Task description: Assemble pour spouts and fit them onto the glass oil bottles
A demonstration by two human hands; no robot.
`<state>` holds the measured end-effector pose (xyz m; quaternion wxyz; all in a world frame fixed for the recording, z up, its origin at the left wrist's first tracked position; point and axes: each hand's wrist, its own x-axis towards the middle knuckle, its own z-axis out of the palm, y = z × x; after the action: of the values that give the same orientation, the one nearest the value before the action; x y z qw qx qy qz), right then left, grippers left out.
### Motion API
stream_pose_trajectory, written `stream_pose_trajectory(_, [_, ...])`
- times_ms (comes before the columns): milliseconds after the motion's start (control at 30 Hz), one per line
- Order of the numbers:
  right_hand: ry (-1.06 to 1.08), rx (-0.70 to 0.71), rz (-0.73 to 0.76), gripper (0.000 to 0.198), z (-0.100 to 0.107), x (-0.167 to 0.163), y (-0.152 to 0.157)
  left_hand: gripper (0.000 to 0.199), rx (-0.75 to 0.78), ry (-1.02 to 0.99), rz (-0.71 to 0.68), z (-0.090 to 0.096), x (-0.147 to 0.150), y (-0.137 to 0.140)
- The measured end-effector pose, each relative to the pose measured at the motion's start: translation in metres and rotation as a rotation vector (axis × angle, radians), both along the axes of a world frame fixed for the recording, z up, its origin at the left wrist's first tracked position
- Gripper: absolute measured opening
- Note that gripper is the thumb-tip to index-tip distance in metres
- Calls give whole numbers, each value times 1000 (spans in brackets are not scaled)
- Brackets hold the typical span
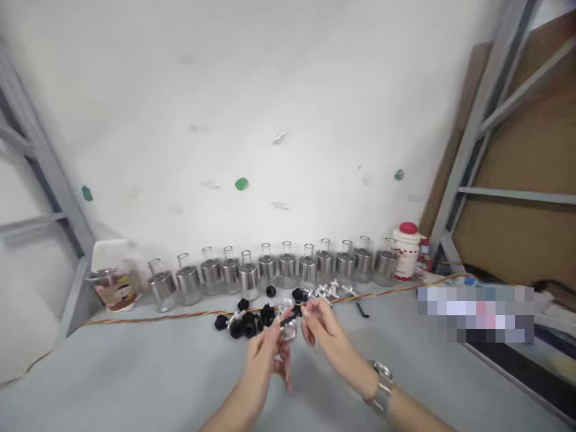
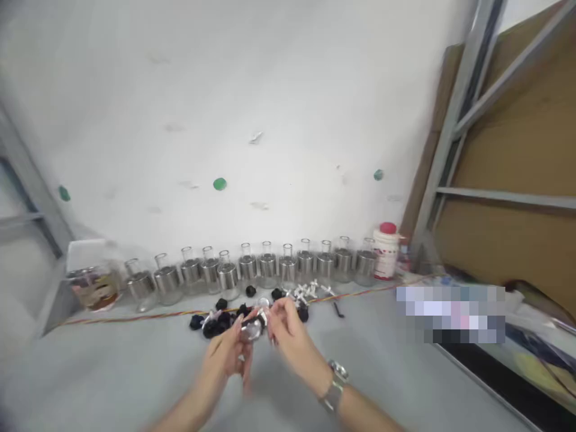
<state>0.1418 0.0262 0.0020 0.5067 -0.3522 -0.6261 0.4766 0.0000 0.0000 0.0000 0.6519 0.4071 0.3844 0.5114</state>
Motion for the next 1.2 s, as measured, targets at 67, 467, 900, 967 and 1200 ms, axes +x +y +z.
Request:
stream_pose_trajectory(67, [-18,-42,46,30,-5,-2,1,56,29,29,-20,-6,2,0])
stream_pose_trajectory(467, [189,-414,277,53,-7,-12,-6,63,-32,85,-74,-27,3,9])
stream_pose_trajectory(900, [288,-568,282,40,-9,-12,-11,60,-34,79,-34,-25,3,6])
stream_pose_trajectory(967, [300,-551,294,39,-12,-14,-10,59,-19,72,-38,-25,3,7])
stream_pose_trajectory(1200, [258,-483,283,46,-10,-18,-7,50,53,19,-76,-17,4,3])
